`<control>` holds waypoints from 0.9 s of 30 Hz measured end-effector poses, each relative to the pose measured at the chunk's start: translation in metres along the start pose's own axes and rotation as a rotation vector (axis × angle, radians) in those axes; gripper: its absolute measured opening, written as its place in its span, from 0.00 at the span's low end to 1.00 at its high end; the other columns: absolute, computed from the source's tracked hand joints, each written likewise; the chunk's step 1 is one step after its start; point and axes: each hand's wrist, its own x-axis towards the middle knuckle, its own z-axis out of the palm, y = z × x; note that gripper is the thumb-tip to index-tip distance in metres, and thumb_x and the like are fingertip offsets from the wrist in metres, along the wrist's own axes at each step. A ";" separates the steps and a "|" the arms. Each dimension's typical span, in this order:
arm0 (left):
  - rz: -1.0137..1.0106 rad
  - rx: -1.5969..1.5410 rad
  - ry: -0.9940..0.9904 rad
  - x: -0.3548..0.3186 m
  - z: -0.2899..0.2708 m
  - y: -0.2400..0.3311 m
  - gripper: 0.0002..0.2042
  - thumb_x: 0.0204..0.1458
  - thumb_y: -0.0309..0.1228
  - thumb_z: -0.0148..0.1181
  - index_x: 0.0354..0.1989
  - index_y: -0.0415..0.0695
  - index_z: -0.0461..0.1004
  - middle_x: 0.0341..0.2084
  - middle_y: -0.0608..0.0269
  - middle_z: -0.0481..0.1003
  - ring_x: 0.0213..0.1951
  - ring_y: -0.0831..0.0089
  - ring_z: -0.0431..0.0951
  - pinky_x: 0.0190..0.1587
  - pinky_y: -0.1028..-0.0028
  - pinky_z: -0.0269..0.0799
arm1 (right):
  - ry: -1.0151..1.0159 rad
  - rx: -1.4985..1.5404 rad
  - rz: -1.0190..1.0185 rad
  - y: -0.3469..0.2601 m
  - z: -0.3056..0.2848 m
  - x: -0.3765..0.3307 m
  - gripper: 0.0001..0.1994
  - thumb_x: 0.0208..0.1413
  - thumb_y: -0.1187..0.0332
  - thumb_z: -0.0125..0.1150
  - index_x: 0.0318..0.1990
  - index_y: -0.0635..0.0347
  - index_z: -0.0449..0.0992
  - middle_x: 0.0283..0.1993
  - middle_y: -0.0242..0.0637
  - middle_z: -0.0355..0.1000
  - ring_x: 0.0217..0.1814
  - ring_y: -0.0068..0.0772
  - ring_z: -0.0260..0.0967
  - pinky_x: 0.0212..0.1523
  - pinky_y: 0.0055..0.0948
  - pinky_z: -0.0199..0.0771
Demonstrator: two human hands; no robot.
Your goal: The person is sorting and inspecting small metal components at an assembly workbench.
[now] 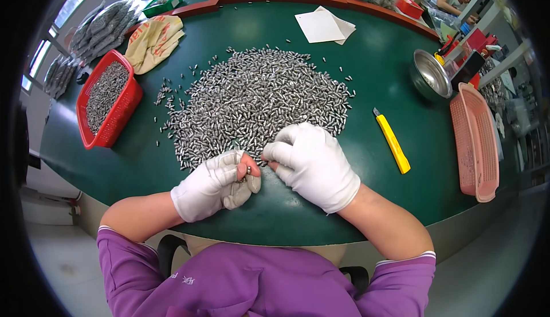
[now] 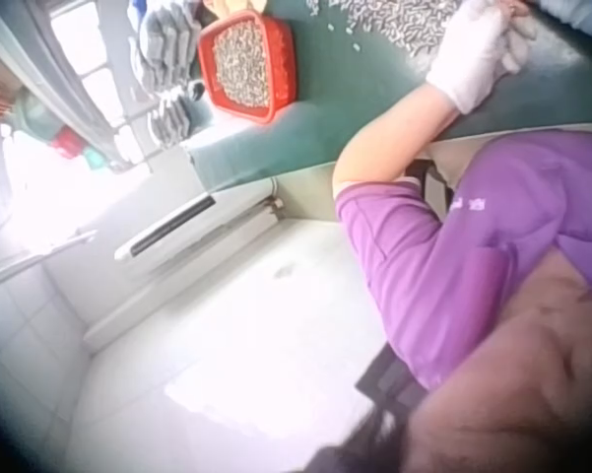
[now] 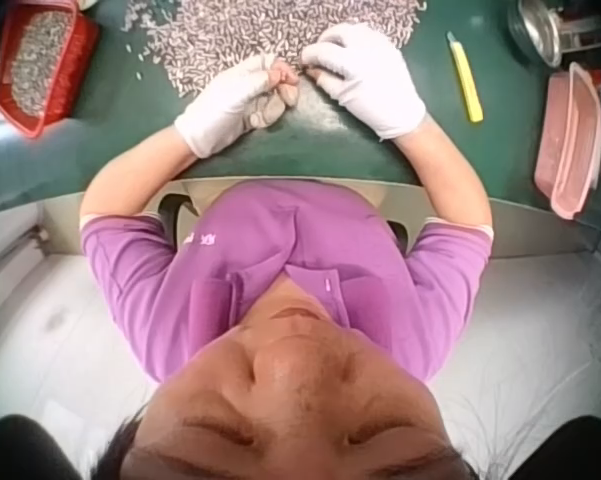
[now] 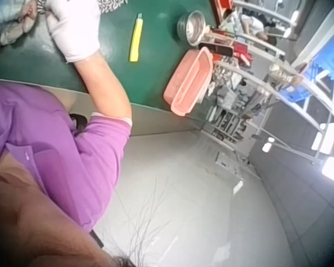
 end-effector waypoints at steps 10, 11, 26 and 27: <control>0.062 -0.031 -0.009 -0.001 0.000 -0.002 0.07 0.58 0.32 0.50 0.42 0.48 0.65 0.31 0.69 0.69 0.22 0.83 0.62 0.23 0.84 0.54 | -0.160 -0.090 0.020 -0.005 0.004 -0.004 0.09 0.39 0.69 0.67 0.31 0.51 0.76 0.32 0.31 0.70 0.36 0.39 0.69 0.35 0.36 0.70; 0.024 -0.010 0.022 -0.001 0.001 -0.001 0.06 0.58 0.32 0.51 0.41 0.49 0.65 0.30 0.70 0.68 0.23 0.84 0.62 0.22 0.85 0.54 | -0.160 -0.092 0.020 -0.004 0.003 -0.004 0.09 0.39 0.69 0.67 0.31 0.51 0.76 0.32 0.31 0.70 0.36 0.39 0.69 0.35 0.36 0.70; -0.071 0.138 0.002 -0.001 0.005 0.006 0.07 0.59 0.36 0.54 0.40 0.49 0.67 0.28 0.71 0.69 0.22 0.87 0.63 0.22 0.85 0.56 | 0.005 0.208 0.068 0.001 0.002 -0.002 0.08 0.44 0.69 0.65 0.34 0.49 0.79 0.33 0.32 0.70 0.36 0.40 0.69 0.37 0.36 0.71; -0.061 0.147 -0.013 -0.001 0.005 0.006 0.07 0.59 0.37 0.53 0.39 0.49 0.66 0.28 0.71 0.70 0.22 0.87 0.64 0.22 0.86 0.57 | -0.018 0.116 0.055 0.004 0.004 -0.002 0.07 0.44 0.68 0.64 0.34 0.49 0.79 0.32 0.32 0.71 0.36 0.40 0.69 0.37 0.37 0.71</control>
